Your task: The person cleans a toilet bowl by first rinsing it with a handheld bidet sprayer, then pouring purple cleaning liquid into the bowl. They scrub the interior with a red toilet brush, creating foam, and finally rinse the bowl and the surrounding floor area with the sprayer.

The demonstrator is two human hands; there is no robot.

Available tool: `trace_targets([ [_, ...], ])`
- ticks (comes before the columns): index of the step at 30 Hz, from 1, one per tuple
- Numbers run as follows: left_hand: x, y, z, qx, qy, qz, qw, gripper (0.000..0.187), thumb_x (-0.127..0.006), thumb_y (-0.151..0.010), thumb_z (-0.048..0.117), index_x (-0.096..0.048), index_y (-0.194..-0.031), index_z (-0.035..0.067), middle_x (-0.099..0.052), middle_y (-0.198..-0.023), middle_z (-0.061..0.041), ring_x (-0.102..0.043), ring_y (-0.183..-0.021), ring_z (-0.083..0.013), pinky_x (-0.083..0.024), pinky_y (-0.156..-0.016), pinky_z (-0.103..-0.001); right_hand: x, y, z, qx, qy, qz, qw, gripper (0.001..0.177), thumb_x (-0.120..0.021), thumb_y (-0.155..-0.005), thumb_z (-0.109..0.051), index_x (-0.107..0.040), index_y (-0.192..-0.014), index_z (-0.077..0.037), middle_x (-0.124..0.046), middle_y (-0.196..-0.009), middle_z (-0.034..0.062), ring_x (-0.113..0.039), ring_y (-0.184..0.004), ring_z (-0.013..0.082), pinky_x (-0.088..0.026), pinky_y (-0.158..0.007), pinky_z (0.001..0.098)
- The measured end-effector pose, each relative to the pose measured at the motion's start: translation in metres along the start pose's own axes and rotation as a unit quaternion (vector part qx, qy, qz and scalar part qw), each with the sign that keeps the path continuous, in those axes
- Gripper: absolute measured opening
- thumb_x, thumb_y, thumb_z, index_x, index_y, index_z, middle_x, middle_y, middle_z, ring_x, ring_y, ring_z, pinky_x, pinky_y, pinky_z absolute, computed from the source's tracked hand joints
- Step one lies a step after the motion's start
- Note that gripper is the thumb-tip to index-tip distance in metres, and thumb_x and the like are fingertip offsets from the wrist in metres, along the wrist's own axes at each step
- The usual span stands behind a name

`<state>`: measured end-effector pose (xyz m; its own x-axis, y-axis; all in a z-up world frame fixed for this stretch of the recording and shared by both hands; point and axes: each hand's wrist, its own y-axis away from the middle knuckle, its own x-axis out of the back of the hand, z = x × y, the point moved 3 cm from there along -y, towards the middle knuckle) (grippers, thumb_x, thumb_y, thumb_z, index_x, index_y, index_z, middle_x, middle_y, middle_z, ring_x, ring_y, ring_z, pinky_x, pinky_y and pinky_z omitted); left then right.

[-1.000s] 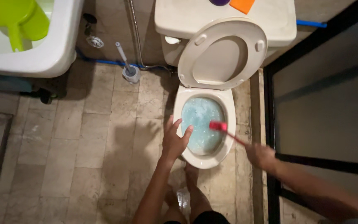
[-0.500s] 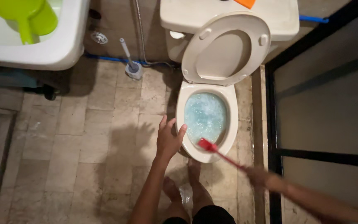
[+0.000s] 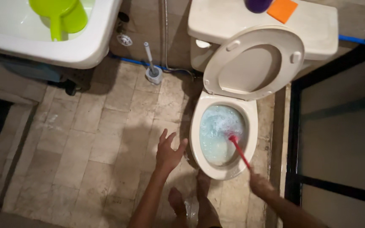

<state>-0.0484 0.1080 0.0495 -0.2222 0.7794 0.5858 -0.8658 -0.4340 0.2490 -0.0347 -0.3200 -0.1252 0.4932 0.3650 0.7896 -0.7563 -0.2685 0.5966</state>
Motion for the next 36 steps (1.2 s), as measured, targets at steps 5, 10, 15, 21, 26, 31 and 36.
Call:
trace_targets([
  [5,-0.009,0.002,-0.003,0.025,0.013,-0.016,0.999,0.075,-0.07,-0.085,0.06,-0.062,-0.137,0.007,-0.034,-0.163,-0.015,-0.044,-0.143,-0.0341,-0.043,-0.112,-0.043,-0.024,0.001,-0.073,0.088,-0.215,0.005,0.973,0.018,-0.063,-0.087,-0.019,-0.066,-0.1,-0.006,-0.069,-0.081,0.0157,-0.066,-0.069,0.0336,-0.055,-0.065,0.0479],
  [10,-0.022,-0.004,0.01,0.033,0.016,-0.042,0.998,0.075,-0.07,-0.084,0.06,-0.061,-0.14,0.01,-0.031,-0.164,-0.013,-0.039,-0.146,-0.0328,-0.039,-0.114,-0.043,0.011,-0.004,-0.111,0.131,-0.473,-0.098,0.866,0.016,-0.065,-0.092,-0.009,-0.064,-0.105,0.0,-0.066,-0.069,0.0131,-0.064,-0.052,0.023,-0.051,-0.045,0.0379],
  [15,-0.035,-0.011,0.006,0.033,0.0,-0.05,0.998,0.075,-0.071,-0.082,0.06,-0.061,-0.138,0.011,-0.032,-0.164,-0.011,-0.039,-0.146,-0.0322,-0.04,-0.114,-0.043,0.069,-0.104,-0.083,-0.028,-0.9,-0.22,0.375,0.041,-0.052,-0.08,0.015,-0.058,-0.118,0.002,-0.054,-0.066,0.002,-0.052,-0.047,0.0165,-0.039,-0.035,0.0339],
  [21,-0.029,-0.01,-0.002,0.035,-0.044,-0.066,0.996,0.074,-0.071,-0.085,0.059,-0.061,-0.138,0.009,-0.033,-0.161,-0.019,-0.038,-0.146,-0.0379,-0.038,-0.114,-0.047,0.088,-0.131,-0.007,0.095,-0.933,-0.2,-0.284,0.035,-0.044,-0.081,0.013,-0.048,-0.115,0.02,-0.049,-0.064,0.0021,-0.05,-0.045,0.0154,-0.049,-0.038,0.0252],
  [26,-0.031,-0.017,0.003,0.034,-0.03,-0.051,0.998,0.073,-0.071,-0.083,0.058,-0.063,-0.136,0.008,-0.038,-0.158,-0.019,-0.04,-0.146,-0.0383,-0.039,-0.114,-0.046,0.066,-0.127,-0.072,0.16,-0.921,-0.146,0.325,0.047,-0.058,-0.065,0.021,-0.044,-0.109,0.014,-0.054,-0.071,0.0121,-0.054,-0.055,0.0249,-0.045,-0.043,0.039],
  [31,-0.061,-0.011,0.019,-0.03,-0.001,-0.043,0.999,0.068,-0.07,-0.085,0.057,-0.068,-0.133,0.01,-0.04,-0.157,-0.022,-0.042,-0.145,-0.0392,-0.039,-0.117,-0.045,0.016,-0.046,-0.088,-0.026,-0.665,-0.192,0.721,0.042,-0.055,-0.099,-0.02,-0.048,-0.138,-0.005,-0.056,-0.057,0.0066,-0.055,-0.041,0.0214,-0.047,-0.039,0.0373],
  [36,-0.082,-0.017,0.033,-0.042,-0.022,-0.049,0.998,0.071,-0.072,-0.085,0.057,-0.063,-0.134,0.006,-0.035,-0.161,-0.021,-0.037,-0.146,-0.0384,-0.036,-0.115,-0.046,-0.003,0.055,-0.037,-0.04,-0.593,-0.252,0.763,0.053,-0.042,-0.109,-0.034,-0.037,-0.16,-0.021,-0.049,-0.05,0.0063,-0.047,-0.033,0.0187,-0.041,-0.035,0.0351],
])
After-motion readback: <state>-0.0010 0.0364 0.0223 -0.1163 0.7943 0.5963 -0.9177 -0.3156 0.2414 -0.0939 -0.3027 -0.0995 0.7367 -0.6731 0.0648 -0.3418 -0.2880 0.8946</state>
